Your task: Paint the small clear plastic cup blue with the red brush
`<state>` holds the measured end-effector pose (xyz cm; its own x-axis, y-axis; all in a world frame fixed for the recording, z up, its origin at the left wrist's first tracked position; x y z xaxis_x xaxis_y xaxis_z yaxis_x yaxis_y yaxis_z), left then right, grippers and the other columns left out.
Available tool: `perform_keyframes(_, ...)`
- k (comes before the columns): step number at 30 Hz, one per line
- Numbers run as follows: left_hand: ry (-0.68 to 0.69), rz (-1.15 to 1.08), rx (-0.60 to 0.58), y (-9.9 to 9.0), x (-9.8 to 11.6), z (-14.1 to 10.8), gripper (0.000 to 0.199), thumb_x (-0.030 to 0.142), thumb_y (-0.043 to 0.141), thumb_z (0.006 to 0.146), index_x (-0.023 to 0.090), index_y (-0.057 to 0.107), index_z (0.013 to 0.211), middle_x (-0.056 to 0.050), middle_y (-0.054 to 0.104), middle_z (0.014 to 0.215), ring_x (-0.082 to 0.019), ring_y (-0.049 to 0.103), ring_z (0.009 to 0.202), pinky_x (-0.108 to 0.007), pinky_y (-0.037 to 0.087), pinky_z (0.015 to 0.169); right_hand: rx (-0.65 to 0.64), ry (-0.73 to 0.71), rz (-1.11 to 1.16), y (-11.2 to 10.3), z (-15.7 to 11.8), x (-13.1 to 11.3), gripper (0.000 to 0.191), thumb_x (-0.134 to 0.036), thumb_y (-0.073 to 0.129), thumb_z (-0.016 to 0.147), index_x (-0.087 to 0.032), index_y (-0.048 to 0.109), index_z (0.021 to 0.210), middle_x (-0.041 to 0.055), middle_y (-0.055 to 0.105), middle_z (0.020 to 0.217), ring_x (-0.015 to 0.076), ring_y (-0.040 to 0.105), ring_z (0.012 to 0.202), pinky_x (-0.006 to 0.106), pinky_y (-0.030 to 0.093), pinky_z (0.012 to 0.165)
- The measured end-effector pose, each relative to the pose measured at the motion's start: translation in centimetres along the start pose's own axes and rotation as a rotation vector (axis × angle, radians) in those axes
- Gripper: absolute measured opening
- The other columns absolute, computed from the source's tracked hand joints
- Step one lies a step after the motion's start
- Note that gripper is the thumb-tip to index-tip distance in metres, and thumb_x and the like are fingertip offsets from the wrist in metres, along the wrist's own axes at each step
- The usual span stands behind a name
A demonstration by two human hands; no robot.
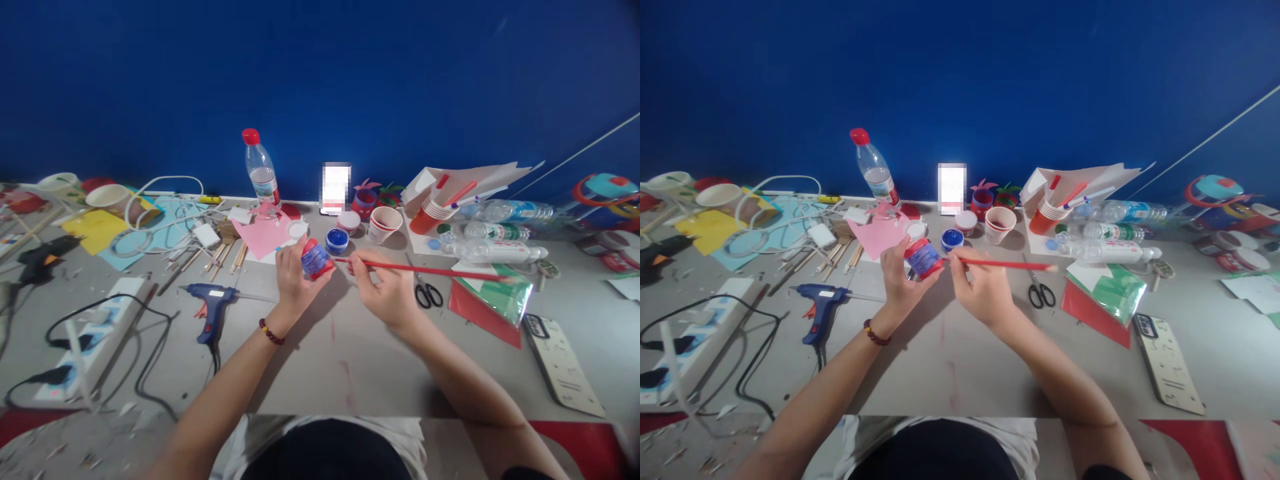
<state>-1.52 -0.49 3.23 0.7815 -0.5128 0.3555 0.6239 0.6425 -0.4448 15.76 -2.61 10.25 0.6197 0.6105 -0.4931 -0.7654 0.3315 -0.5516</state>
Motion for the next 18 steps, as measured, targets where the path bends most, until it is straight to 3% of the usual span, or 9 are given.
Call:
perform_keyframes(8, -0.029, 0.009, -0.046, 0.3, -0.2, -0.3, 0.081, 0.047, 0.072, 0.08, 0.018, 0.033, 0.144, -0.012, 0.062, 0.11, -0.027, 0.056, 0.094, -0.044, 0.044, 0.088, -0.013, -0.059, 0.052, 0.2, -0.6, -3.1, 0.017, -0.016, 0.051, 0.093, -0.019, 0.066, 0.088, 0.0044, 0.075, 0.077, 0.0164, 0.07, 0.065, 0.026, 0.056, 0.061)
perform_keyframes(13, 0.01, 0.026, -0.019, -0.1, 0.0, -0.1, 0.082, 0.047, 0.073, 0.08, 0.02, 0.031, 0.145, -0.012, 0.062, 0.112, -0.026, 0.056, 0.094, -0.044, 0.045, 0.087, 0.114, -0.103, -0.092, -0.5, 0.0, -2.5, 0.017, -0.015, 0.051, 0.093, -0.021, 0.065, 0.086, 0.0025, 0.073, 0.072, 0.0161, 0.068, 0.062, 0.027, 0.052, 0.059)
perform_keyframes(18, 0.007, 0.043, 0.004, -0.3, -0.1, 0.1, 0.083, 0.052, 0.074, 0.078, 0.02, 0.033, 0.143, -0.012, 0.062, 0.112, -0.026, 0.055, 0.092, -0.044, 0.045, 0.085, 0.104, -0.143, -0.193, 0.0, -0.2, -1.6, 0.013, -0.012, 0.053, 0.091, -0.019, 0.063, 0.088, 0.0036, 0.074, 0.075, 0.0166, 0.068, 0.064, 0.028, 0.05, 0.061)
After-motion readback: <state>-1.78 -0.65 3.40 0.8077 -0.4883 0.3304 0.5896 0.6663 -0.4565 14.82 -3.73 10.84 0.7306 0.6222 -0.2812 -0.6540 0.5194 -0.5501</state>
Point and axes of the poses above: each hand's wrist, its own z-axis towards the middle knuckle, its own y-axis out of the palm, x = y × z, the point moved 4 cm from there along z, towards the middle knuckle
